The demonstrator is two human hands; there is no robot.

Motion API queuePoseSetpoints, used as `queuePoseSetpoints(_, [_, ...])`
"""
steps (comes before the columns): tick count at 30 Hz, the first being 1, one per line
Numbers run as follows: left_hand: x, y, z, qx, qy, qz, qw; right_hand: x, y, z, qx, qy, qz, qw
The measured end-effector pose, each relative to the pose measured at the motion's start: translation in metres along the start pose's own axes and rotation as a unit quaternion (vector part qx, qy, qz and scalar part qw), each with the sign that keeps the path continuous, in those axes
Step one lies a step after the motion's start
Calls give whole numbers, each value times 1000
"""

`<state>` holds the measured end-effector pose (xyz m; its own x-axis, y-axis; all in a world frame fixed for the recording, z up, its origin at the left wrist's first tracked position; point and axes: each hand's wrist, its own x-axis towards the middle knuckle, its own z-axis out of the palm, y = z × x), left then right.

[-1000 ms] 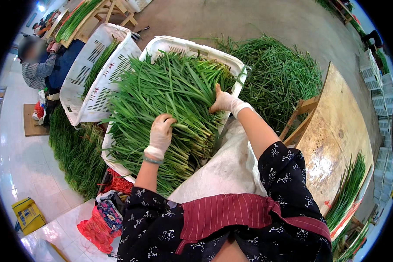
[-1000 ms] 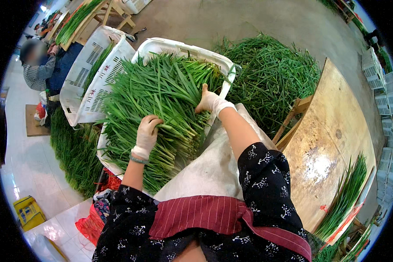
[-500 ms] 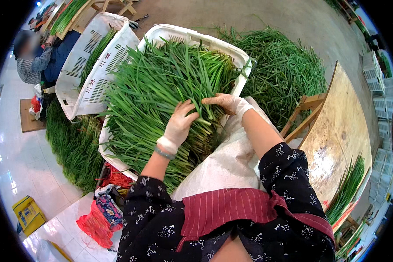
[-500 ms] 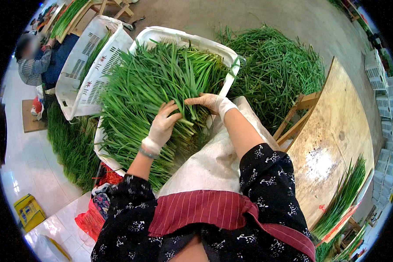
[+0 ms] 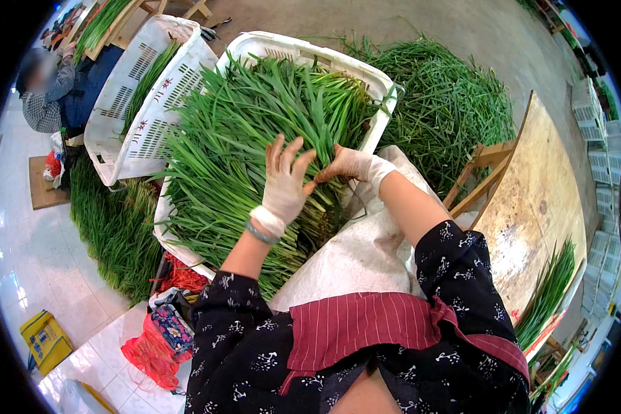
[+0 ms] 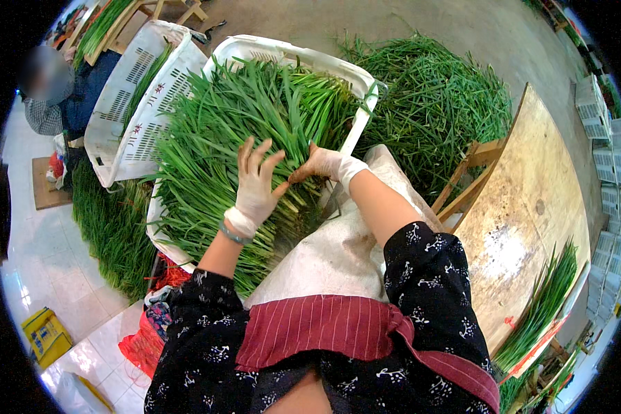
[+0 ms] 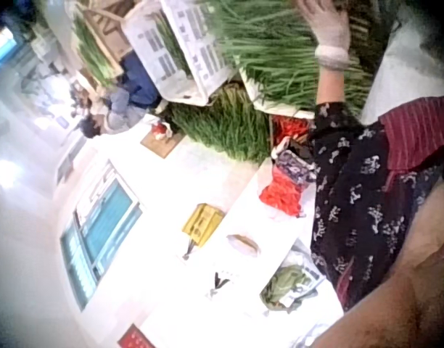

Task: The person sorts a bundle of green chives on a wooden table, picking out individual yellowed or damaged leaves by hand and placing the cleaned bundle into a white plastic crate.

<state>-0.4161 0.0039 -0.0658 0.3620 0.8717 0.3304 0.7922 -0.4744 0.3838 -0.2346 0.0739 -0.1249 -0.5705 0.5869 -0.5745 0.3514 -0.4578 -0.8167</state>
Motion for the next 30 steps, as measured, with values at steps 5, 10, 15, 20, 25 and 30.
queuePoseSetpoints(5, [-24, 13, 9, -6, -150, 110, 983, -11, -25, -26, 130, -59, 4, 990])
queuePoseSetpoints(10, [-36, 13, 9, -27, -158, 94, 983, -18, -65, -68, 89, -51, 46, 994])
queuePoseSetpoints(15, [-25, 17, 4, -54, -100, 36, 993, -18, -69, -95, 77, -60, 81, 992])
queuePoseSetpoints(20, [14, 13, 42, -145, -265, -153, 941, -18, -61, -86, 86, -44, 91, 991])
queuePoseSetpoints(25, [32, -8, 89, -352, -402, -383, 754, -28, -61, -65, -82, -55, 0, 995])
queuePoseSetpoints(30, [-1, -31, 130, -313, -377, -253, 834, -31, -54, -26, -242, 60, 36, 968])
